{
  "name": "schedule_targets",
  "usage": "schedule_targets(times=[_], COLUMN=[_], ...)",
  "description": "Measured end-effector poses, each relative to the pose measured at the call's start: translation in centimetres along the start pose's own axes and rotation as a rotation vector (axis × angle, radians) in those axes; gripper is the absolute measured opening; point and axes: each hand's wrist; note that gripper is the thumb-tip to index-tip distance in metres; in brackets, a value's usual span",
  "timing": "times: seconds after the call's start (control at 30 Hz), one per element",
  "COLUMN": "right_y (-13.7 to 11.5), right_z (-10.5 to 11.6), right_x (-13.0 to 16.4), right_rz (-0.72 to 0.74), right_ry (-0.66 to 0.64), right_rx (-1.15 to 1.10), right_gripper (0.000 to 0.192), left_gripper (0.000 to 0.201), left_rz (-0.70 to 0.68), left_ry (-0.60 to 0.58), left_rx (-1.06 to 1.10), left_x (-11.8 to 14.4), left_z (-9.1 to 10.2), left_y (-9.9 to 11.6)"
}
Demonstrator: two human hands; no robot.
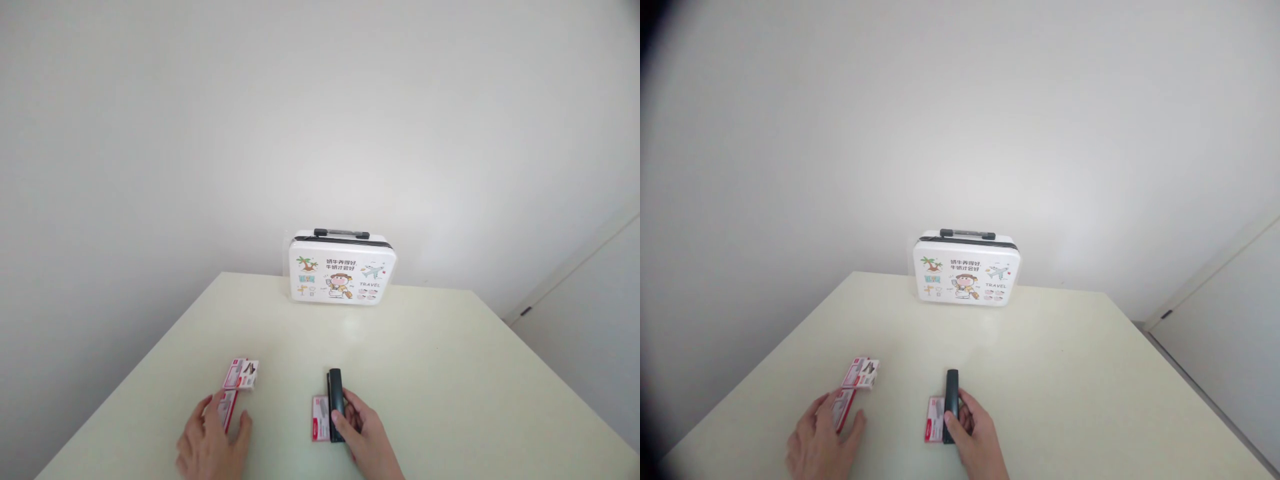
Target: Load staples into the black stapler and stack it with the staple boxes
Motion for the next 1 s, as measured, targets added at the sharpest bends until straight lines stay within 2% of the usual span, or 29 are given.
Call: schedule_targets(times=[0.07, 0.17, 0.3, 0.43, 0.5, 0.57, 0.63, 0.73, 0.83, 0.9, 1.0], right_y=[0.1, 0.1, -0.4, -0.8, -0.7, -0.5, -0.4, -0.5, -0.7, -0.7, -0.6], right_z=[0.1, 0.1, 0.1, 0.0, -0.1, -0.2, -0.4, -0.5, -0.5, -0.4, -0.4], right_x=[0.0, -0.1, 0.0, 0.2, 0.3, 0.3, 0.3, 0.2, 0.1, 0.1, 0.3], right_rz=[0.0, -0.009, -0.018, -0.012, -0.016, -0.02, -0.013, 0.009, 0.022, 0.032, 0.023], right_ry=[-0.004, -0.011, -0.012, -0.007, -0.004, 0.007, 0.022, 0.045, 0.041, 0.03, -0.008], right_rx=[0.002, -0.002, -0.006, -0.014, -0.014, -0.015, -0.014, -0.014, -0.02, -0.026, -0.033], right_gripper=[0.065, 0.067, 0.067, 0.067, 0.069, 0.07, 0.072, 0.07, 0.069, 0.07, 0.069], left_gripper=[0.058, 0.056, 0.074, 0.087, 0.084, 0.073, 0.062, 0.059, 0.052, 0.051, 0.062], left_rz=[-0.027, -0.196, -0.342, -0.372, -0.376, -0.393, -0.404, -0.43, -0.533, -0.59, -0.635], left_ry=[-0.076, -0.244, -0.508, -0.744, -0.857, -0.921, -0.894, -0.746, -0.683, -0.684, -0.704], left_rx=[-0.053, -0.021, 0.089, 0.205, 0.262, 0.306, 0.323, 0.358, 0.401, 0.403, 0.39], left_x=[-0.2, 0.4, 1.1, 0.5, -0.1, -0.5, -0.9, -1.1, -0.9, -0.5, 0.0], left_z=[0.1, 0.3, 1.1, 2.3, 2.9, 3.4, 3.5, 2.9, 1.9, 1.2, 0.3], left_y=[-1.6, -2.3, -1.5, -0.6, 0.1, 1.3, 3.1, 6.6, 9.7, 10.9, 11.2])
Point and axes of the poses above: each hand's wrist, its own x-axis away from the middle knuckle, its own z-axis out of the back of the hand, y = z × x, and after that the axes turned 6 degrees about y, right-handed
